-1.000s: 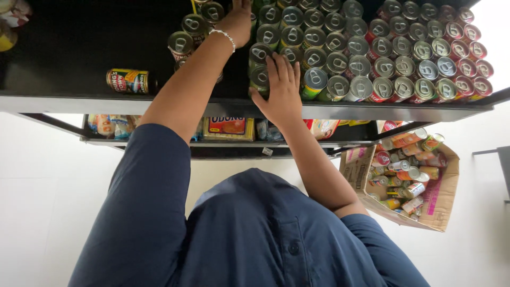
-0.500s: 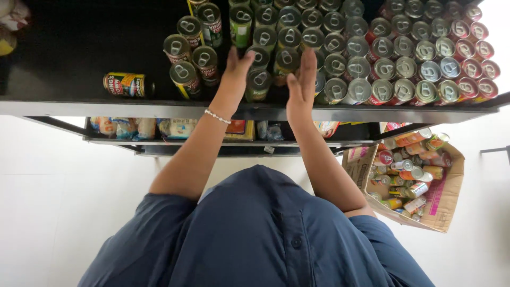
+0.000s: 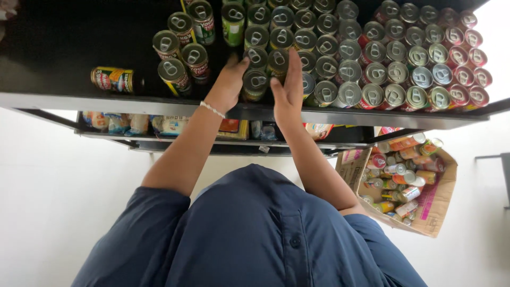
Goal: Restocking canned goods from a cardboard box onto grocery store shelves.
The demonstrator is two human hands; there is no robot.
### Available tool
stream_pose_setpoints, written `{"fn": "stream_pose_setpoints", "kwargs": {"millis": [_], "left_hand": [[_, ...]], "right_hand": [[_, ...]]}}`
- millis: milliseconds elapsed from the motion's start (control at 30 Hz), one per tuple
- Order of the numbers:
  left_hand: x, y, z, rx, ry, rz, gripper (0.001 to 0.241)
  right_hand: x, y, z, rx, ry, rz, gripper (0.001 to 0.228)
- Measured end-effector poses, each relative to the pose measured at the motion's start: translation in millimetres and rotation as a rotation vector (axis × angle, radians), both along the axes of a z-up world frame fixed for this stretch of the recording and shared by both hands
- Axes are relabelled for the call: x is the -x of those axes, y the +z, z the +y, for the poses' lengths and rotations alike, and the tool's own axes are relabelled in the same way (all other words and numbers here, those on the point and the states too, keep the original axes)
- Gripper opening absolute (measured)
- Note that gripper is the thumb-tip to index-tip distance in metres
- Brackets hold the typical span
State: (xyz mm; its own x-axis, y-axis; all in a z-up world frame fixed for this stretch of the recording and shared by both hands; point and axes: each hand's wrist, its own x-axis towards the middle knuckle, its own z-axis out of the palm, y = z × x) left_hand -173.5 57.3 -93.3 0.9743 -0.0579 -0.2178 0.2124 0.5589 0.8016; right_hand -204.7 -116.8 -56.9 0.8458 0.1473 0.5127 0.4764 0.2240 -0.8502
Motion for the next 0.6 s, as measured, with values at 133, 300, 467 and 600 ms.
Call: {"fn": "stream_pose_setpoints", "kwargs": {"millis": [133,300,467,600], "left_hand": [[60,50,-14,-0.641,0.311,-0.515,0.056],[121,74,-51,-1.117,0.098,-1.135,0.037],[132,53,-109,-0.783,-0.505,-1.223,0.034],[125,53,-169,-0.622,-0.795,-1.257,0.035]], "right_hand": [[27,15,-9,0.339,-0.179,-0.209,0.059],[77,-11,-44,0.435,-0.295,-0.301,0.033],[149,-47,-116,0.468,-0.403,0.025,0.031],[210,-59,-191,0.397,-0.526,0.225,0.022]]}}
